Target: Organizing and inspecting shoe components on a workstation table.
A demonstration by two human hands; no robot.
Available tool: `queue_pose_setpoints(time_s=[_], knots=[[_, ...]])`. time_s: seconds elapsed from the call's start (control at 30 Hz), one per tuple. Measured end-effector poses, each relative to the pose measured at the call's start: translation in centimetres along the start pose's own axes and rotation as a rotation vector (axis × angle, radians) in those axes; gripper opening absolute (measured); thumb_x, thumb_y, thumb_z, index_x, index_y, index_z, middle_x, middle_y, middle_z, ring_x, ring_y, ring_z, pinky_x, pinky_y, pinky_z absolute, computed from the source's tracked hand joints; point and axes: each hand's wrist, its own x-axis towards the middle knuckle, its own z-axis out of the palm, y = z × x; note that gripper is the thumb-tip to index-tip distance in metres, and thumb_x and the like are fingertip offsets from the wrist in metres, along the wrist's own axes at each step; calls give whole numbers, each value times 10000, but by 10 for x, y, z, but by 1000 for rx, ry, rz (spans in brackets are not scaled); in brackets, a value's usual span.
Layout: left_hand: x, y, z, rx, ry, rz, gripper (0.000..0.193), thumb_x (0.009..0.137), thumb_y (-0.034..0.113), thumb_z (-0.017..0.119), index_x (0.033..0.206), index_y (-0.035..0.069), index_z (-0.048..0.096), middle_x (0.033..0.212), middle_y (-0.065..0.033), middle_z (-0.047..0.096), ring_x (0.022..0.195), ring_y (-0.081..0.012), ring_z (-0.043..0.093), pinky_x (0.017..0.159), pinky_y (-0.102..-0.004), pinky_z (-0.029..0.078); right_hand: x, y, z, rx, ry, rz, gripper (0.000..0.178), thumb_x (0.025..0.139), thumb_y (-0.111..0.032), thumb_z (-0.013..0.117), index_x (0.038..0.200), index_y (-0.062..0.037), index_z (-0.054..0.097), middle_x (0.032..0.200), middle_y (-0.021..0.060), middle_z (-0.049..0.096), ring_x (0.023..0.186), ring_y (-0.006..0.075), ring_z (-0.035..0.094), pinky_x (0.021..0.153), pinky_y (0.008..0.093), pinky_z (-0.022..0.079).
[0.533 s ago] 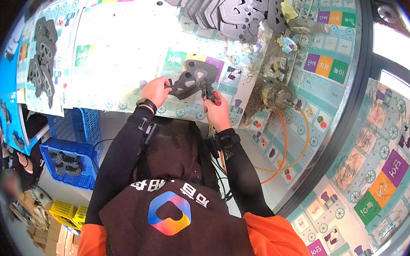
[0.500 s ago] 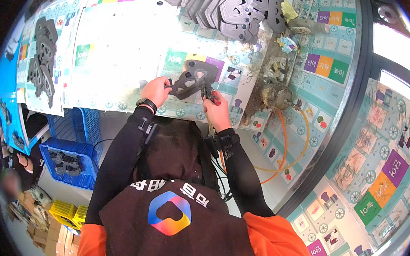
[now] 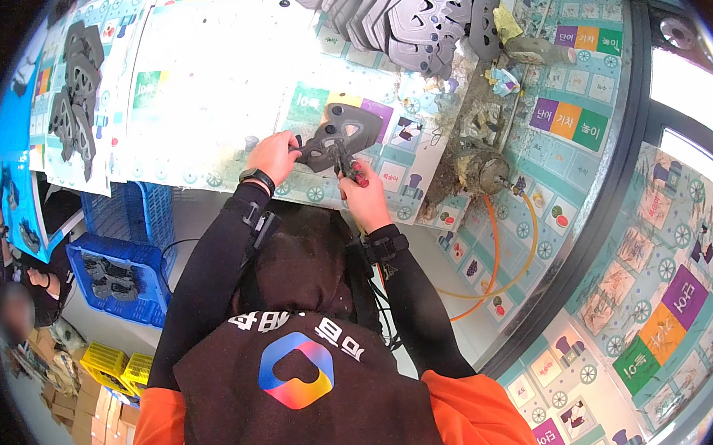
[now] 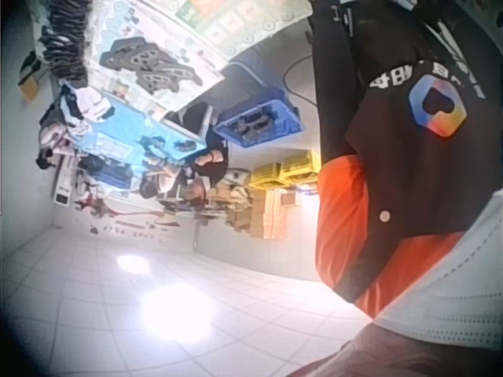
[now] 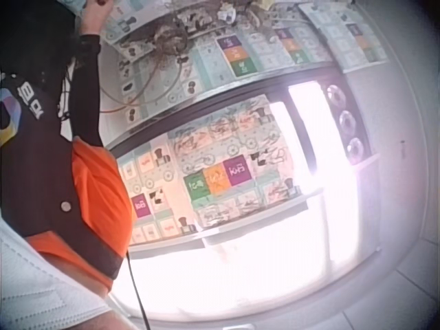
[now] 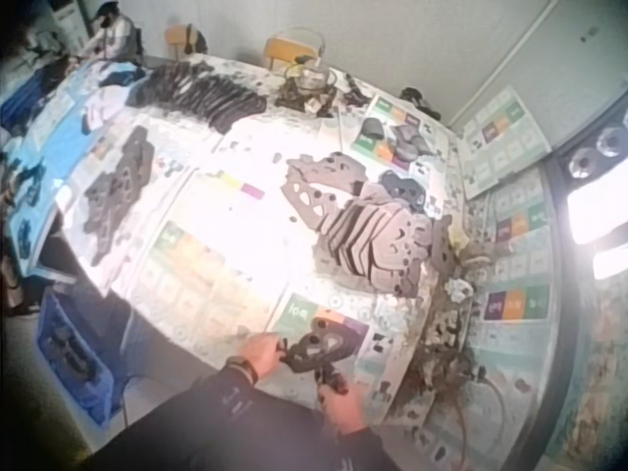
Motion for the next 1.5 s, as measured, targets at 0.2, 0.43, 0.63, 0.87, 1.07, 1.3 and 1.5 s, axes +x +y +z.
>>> queue_pose_setpoints(time_s=[0.2,0.43,0.63,0.87,1.07,1.3,1.5], knots=[[0,-1,0,-12,-8,-15,183,864,209,768,973,97,673,963,-120,729,969,-351,683,814,-474,526,-4,5,-4,8,-37,13,167,838,6,605,1004,1,614,806,12,578,662,109,519,608,275,404],[-3,1,3,-16,-8,-27,185,868,211,767,981,98,676,965,-123,730,977,-352,683,824,-474,528,-5,7,-4,-17,-36,19,153,846,1,605,999,-5,613,814,11,578,663,107,521,608,276,407],[-2,-2,10,-20,-11,-13,192,872,216,767,984,91,675,969,-129,730,983,-353,684,832,-478,528,-3,13,3,-67,-68,-16,191,846,-21,614,1035,8,626,821,12,592,663,106,527,609,277,414],[6,-2,8,-32,13,-4,196,860,216,775,982,91,684,964,-137,728,967,-364,684,822,-481,529,-6,11,-2,-83,-115,9,325,864,-33,630,1181,36,611,935,28,639,707,105,549,624,281,436],[-9,-11,28,-196,170,44,113,801,167,689,826,57,690,861,-207,715,858,-412,702,741,-547,539,-31,16,-31,-64,16,-186,296,925,-146,705,1206,-97,628,1005,1,680,767,101,571,597,254,432],[-53,20,-60,-205,224,202,150,858,122,748,980,47,702,892,-140,736,755,-334,713,682,-437,560,45,111,-137,-868,513,-624,348,854,6,613,1180,57,500,1053,182,581,964,323,587,895,419,476],[-123,-60,-181,-736,436,-97,127,962,94,676,1063,18,679,898,-69,730,688,-130,685,607,-289,545,42,82,-121,-1152,537,-483,668,785,-93,692,1367,87,417,1345,333,462,1289,521,429,1117,579,353]])
